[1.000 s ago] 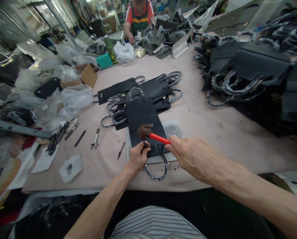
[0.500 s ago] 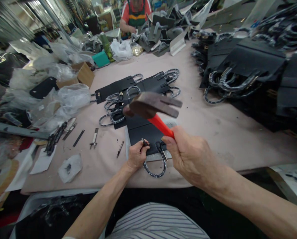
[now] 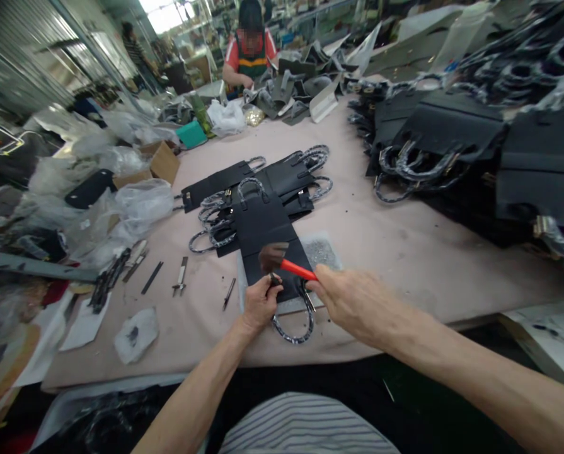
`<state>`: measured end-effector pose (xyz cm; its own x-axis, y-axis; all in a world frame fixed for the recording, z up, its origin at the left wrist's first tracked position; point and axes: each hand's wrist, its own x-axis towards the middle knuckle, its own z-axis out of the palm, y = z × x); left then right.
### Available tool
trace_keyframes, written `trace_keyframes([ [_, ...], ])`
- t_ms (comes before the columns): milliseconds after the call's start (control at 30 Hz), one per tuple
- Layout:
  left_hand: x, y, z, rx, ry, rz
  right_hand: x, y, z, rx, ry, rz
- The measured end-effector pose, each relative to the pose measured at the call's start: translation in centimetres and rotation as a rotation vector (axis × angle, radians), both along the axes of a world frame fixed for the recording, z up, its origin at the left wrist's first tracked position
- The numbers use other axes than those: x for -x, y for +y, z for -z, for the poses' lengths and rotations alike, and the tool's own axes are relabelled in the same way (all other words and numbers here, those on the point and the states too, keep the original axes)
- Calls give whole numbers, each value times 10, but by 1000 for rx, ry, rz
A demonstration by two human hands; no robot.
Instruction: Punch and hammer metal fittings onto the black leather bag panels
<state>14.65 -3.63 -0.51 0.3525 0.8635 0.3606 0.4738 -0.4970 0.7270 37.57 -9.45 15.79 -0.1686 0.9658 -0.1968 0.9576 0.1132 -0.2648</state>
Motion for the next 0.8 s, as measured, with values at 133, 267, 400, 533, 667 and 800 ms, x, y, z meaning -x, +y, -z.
trace_keyframes([
  [133,0,0,-11,61,-47,23,4,28,30,-21,188,229],
  [267,0,-2,-21,170,-75,3,17,60,74,50,222,313],
  [400,-2,-3,-26,201,-80,-32,27,69,103,116,199,373],
  [533,-2,-3,-25,162,-81,-53,30,64,108,127,191,399],
  [667,2,-7,-19,68,-76,-43,31,62,105,156,190,436],
  [800,2,-8,-18,15,-59,1,32,64,105,159,185,438],
])
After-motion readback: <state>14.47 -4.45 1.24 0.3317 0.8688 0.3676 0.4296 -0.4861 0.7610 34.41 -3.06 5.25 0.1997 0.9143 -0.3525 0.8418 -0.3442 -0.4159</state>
